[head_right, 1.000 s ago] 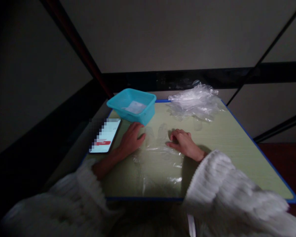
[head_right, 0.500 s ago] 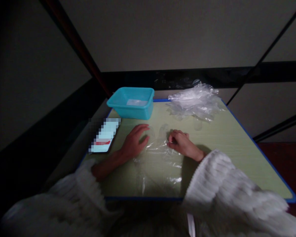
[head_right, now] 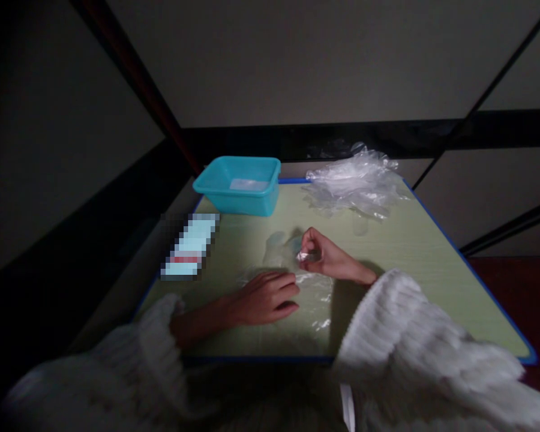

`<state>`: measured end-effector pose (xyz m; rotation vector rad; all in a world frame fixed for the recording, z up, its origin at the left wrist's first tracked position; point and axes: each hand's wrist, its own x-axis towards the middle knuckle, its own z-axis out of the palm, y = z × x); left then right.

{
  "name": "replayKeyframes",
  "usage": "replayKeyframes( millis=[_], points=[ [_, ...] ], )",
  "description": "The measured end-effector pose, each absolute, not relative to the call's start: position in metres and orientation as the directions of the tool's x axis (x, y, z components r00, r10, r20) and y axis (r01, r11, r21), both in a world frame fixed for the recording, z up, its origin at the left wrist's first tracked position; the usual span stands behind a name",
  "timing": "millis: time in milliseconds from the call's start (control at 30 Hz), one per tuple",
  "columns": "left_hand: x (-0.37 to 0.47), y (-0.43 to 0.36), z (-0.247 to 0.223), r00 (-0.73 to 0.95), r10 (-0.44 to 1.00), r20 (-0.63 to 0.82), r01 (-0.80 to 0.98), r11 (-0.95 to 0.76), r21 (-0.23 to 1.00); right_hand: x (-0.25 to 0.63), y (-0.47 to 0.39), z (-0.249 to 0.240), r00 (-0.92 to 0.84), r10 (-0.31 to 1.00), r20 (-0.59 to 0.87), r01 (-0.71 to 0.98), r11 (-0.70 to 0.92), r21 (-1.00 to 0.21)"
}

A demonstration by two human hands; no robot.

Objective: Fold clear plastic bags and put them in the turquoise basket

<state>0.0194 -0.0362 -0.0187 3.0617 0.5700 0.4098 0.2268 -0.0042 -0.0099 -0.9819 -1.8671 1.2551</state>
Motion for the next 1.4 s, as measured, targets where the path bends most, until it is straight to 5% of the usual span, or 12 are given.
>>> replayKeyframes(
  millis=[267,533,933,1400],
  points=[
    [0.019,-0.036,-0.016,0.908,0.339,0.244,0.337,-0.94,0.052,0.248,0.003,0.002,-0.425,0.879,0.215,0.341,0.376,-0.862],
    [0.019,-0.033,-0.018,0.919,0.324,0.223,0.313,-0.946,0.087,0.274,0.013,-0.001,-0.155,0.856,0.494,0.829,0.384,-0.407],
    [0.018,-0.027,-0.018,0.935,0.229,0.27,0.189,-0.968,0.167,0.254,0.002,0.003,-0.658,0.693,0.295,0.587,0.718,-0.375],
    [0.007,-0.008,-0.018,0.732,0.461,0.501,0.384,-0.888,0.254,0.257,0.002,0.007,-0.757,0.577,0.307,0.553,0.816,-0.17]
  ],
)
